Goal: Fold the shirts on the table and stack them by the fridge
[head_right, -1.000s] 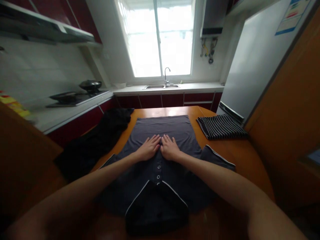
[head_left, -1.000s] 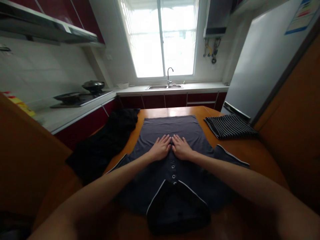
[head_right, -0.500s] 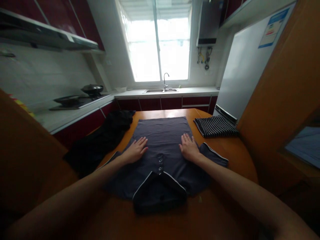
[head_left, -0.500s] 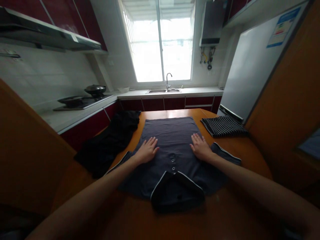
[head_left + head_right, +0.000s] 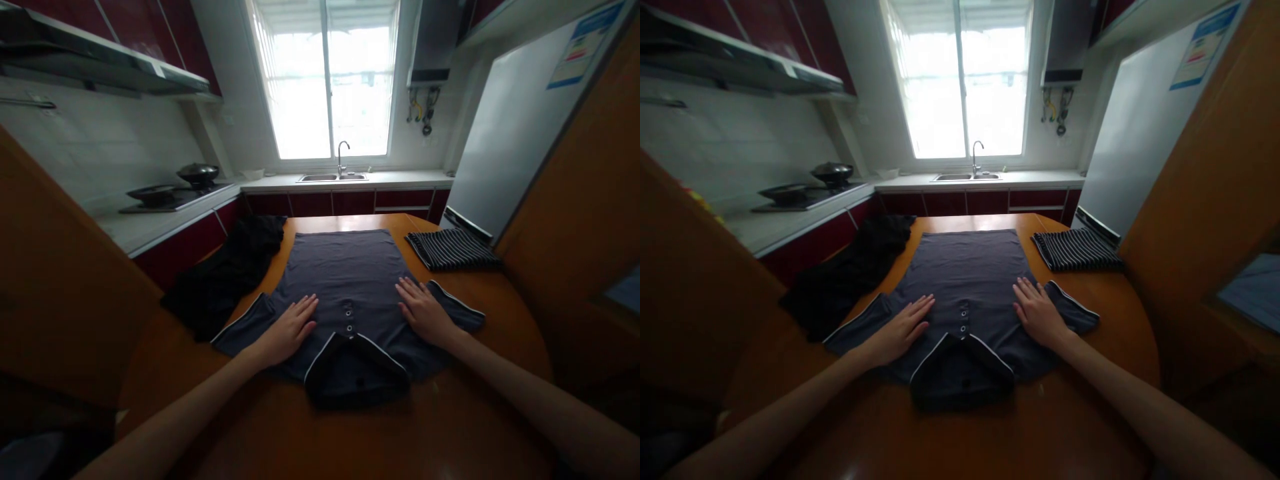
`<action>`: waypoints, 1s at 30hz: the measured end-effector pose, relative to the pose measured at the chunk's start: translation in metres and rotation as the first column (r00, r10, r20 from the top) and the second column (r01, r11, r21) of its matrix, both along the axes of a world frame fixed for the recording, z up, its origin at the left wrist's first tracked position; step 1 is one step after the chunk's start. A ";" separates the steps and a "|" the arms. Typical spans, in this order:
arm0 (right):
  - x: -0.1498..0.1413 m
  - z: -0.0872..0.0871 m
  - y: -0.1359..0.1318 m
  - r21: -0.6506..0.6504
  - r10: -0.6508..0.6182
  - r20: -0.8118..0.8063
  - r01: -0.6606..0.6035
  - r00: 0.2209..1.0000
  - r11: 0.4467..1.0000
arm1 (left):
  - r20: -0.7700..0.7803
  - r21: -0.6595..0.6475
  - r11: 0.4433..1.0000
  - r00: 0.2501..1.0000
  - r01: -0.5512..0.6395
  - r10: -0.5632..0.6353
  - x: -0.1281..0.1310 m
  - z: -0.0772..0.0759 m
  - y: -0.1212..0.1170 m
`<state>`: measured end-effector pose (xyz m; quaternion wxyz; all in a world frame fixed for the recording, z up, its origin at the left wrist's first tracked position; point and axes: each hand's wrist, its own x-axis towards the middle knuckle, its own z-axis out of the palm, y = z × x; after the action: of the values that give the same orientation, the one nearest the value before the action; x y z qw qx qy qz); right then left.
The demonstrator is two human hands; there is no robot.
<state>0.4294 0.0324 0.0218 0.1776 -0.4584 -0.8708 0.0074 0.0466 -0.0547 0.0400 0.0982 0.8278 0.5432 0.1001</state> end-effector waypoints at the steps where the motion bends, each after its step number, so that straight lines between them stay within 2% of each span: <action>1: 0.000 0.005 -0.011 -0.009 0.080 -0.026 -0.080 0.996 0.997 | 0.030 -0.014 0.997 0.997 0.072 -0.072 0.002 0.007 -0.011; 3: 0.001 0.014 -0.038 -0.080 0.268 -0.060 -0.273 0.961 0.959 | 0.061 -0.054 0.972 0.973 0.228 -0.224 0.008 0.020 -0.037; 5: 0.004 0.021 -0.064 -0.181 0.442 -0.073 -0.448 0.894 0.876 | 0.057 -0.095 0.932 0.937 0.349 -0.345 0.014 0.029 -0.062; 7: 0.008 0.023 -0.085 -0.253 0.550 -0.079 -0.551 0.831 0.795 | 0.029 -0.090 0.909 0.914 0.406 -0.405 0.019 0.030 -0.081; 9: 0.009 0.019 -0.096 -0.272 0.593 -0.084 -0.591 0.801 0.759 | -0.013 -0.022 0.910 0.910 0.413 -0.414 0.022 0.025 -0.090; 13: 0.003 0.005 -0.099 -0.180 0.594 -0.086 -0.599 0.800 0.780 | -0.096 0.161 0.879 0.893 0.450 -0.439 0.024 0.010 -0.088; 17: -0.001 0.002 -0.100 -0.064 0.616 -0.005 -0.615 0.788 0.786 | -0.110 0.281 0.827 0.872 0.488 -0.477 0.025 0.010 -0.091; 20: 0.001 0.008 -0.112 -0.048 0.620 0.033 -0.618 0.784 0.784 | -0.113 0.294 0.811 0.861 0.506 -0.496 0.025 0.016 -0.102; 25: 0.008 0.020 -0.122 -0.167 0.639 -0.024 -0.633 0.769 0.756 | -0.045 0.236 0.801 0.829 0.551 -0.557 0.028 0.026 -0.118; 28: 0.008 0.022 -0.110 -0.122 0.507 -0.163 -0.527 0.846 0.841 | 0.076 0.319 0.825 0.855 0.467 -0.513 0.030 0.029 -0.118; 30: 0.003 0.021 -0.099 -0.074 0.412 -0.260 -0.443 0.874 0.894 | 0.102 0.369 0.827 0.867 0.423 -0.488 0.033 0.028 -0.117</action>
<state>0.4327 -0.0670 0.0426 0.2437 -0.2608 -0.9206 0.1583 0.0798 -0.1718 0.0680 0.0290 0.9244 0.2919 0.2437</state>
